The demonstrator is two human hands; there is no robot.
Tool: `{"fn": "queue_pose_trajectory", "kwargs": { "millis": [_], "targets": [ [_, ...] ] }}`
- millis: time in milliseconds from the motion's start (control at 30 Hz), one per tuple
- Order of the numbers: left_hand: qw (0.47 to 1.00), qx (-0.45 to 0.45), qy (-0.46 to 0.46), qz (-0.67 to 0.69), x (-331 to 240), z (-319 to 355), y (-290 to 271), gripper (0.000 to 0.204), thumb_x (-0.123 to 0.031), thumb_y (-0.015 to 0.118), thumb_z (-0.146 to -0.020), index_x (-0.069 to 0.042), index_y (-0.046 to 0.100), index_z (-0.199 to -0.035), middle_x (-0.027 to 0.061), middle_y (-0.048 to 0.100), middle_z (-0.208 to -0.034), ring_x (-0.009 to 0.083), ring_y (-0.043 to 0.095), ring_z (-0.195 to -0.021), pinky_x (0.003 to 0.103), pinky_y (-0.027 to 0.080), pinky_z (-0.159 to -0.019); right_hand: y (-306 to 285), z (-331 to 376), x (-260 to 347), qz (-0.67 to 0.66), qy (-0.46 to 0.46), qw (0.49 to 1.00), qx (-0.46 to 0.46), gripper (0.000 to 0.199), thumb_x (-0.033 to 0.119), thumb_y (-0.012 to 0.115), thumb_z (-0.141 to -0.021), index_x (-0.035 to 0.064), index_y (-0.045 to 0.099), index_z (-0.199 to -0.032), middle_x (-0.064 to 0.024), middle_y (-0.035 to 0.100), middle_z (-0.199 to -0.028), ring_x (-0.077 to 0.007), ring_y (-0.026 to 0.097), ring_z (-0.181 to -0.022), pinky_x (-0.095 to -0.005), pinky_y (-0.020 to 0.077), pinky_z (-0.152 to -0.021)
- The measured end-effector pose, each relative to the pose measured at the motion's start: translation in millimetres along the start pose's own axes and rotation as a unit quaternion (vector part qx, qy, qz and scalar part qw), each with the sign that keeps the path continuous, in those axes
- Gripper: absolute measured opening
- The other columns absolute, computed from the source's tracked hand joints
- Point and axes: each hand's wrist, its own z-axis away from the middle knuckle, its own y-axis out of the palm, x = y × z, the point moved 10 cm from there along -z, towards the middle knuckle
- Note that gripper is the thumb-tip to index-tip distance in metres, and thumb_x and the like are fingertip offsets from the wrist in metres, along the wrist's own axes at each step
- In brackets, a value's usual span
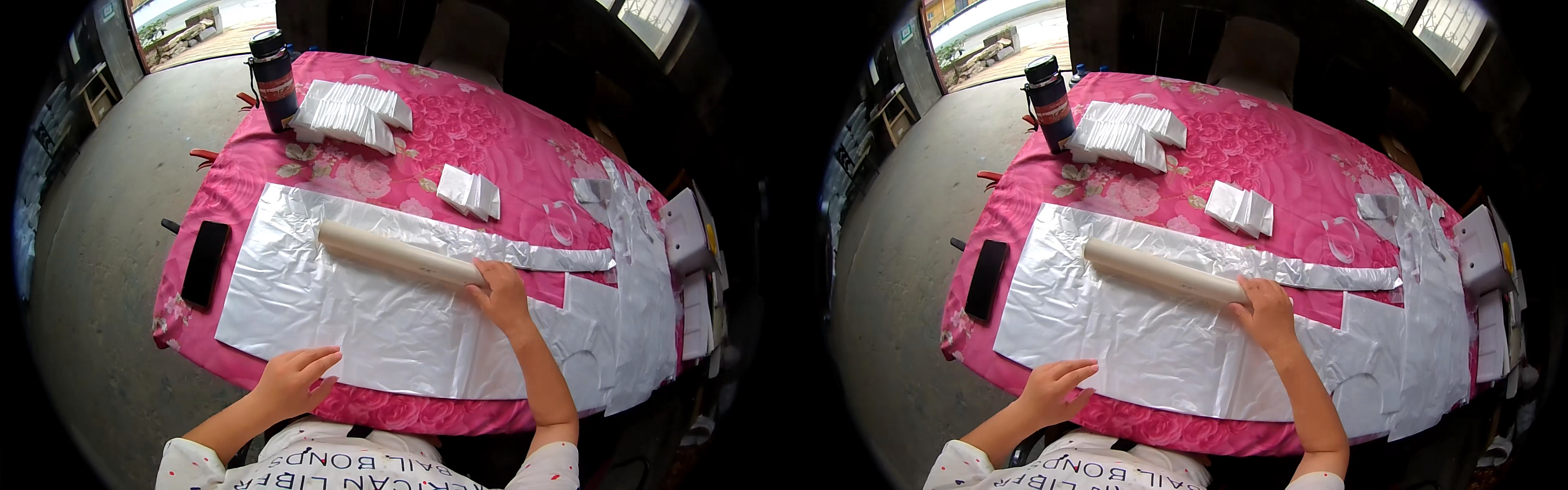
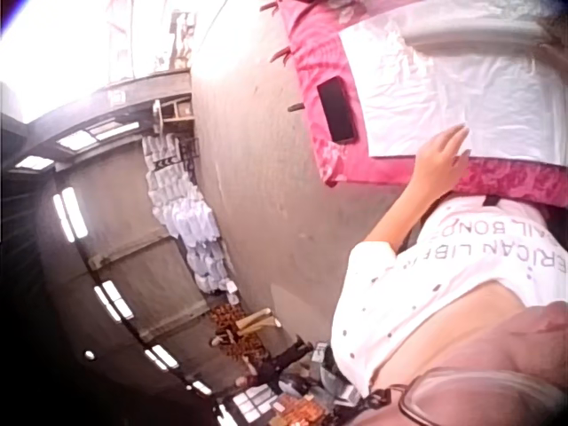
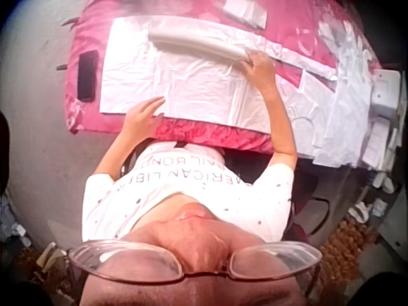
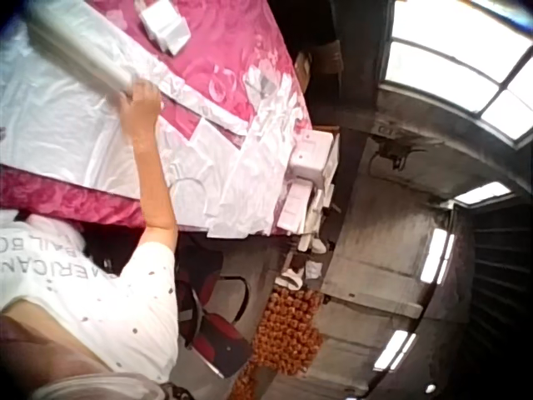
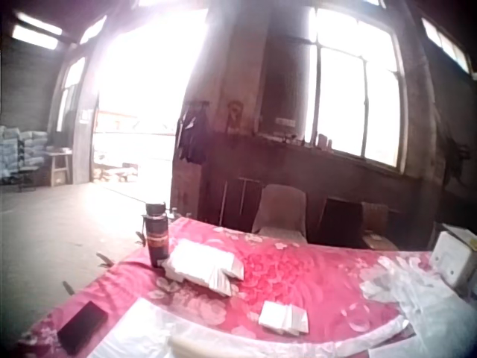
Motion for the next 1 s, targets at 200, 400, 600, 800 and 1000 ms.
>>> {"fn": "queue_pose_trajectory", "kwargs": {
  "millis": [200, 400, 600, 800, 1000],
  "targets": [
    [0.997, 0.014, 0.066, 0.035, -15, -25, 33, 0.038, -0.013, 0.070, -0.072, -0.007, 0.058, -0.108, 0.0065, 0.062, -0.107, 0.0231, 0.063, -0.087, 0.033, 0.052, -0.071, -3, 66, 15, 0.040, 0.144, 0.985, 0.082, 0.046, 0.030, 0.065, -0.079, 0.0012, 0.057, -0.114, -0.0111, 0.057, -0.092, -0.0286, 0.054, -0.089, -0.0379, 0.0456, -0.074],
    [0.996, 0.053, 0.057, 0.031, -32, -64, 117, 0.077, -0.039, 0.060, -0.081, 0.004, 0.027, -0.136, 0.0273, 0.020, -0.142, 0.0422, 0.025, -0.130, 0.044, 0.027, -0.105, 13, 103, 70, -0.174, 0.064, 0.978, 0.090, 0.046, 0.028, 0.055, -0.087, -0.0044, 0.051, -0.119, -0.0176, 0.055, -0.105, -0.0325, 0.052, -0.100, -0.0398, 0.0428, -0.086],
    [0.986, 0.075, 0.147, 0.024, -77, -74, 151, 0.087, -0.059, 0.050, -0.079, 0.003, 0.029, -0.136, 0.0277, 0.015, -0.145, 0.0427, 0.015, -0.135, 0.050, 0.019, -0.107, 2, 136, 10, -0.029, 0.015, 0.998, 0.054, 0.046, 0.022, 0.051, -0.086, -0.0001, 0.046, -0.127, -0.0161, 0.040, -0.136, -0.0318, 0.036, -0.126, -0.0405, 0.0279, -0.104],
    [0.973, 0.133, 0.187, -0.014, -107, -76, 169, 0.075, -0.058, 0.054, -0.077, 0.001, 0.047, -0.123, 0.0239, 0.025, -0.142, 0.0420, 0.017, -0.134, 0.053, 0.019, -0.106, -71, 195, -142, 0.091, 0.145, 0.985, -0.035, 0.044, 0.014, 0.045, -0.087, -0.0014, 0.045, -0.128, -0.0168, 0.042, -0.136, -0.0311, 0.037, -0.127, -0.0390, 0.0268, -0.106],
    [0.968, 0.156, 0.190, -0.048, -131, -60, 182, 0.066, -0.052, 0.056, -0.077, 0.001, 0.053, -0.117, 0.0214, 0.033, -0.138, 0.0387, 0.017, -0.134, 0.059, 0.024, -0.101, -115, 302, -276, 0.153, 0.356, 0.916, -0.106, 0.041, 0.004, 0.042, -0.087, -0.0043, 0.044, -0.127, -0.0206, 0.043, -0.133, -0.0322, 0.041, -0.124, -0.0354, 0.0310, -0.104]
  ]
}}
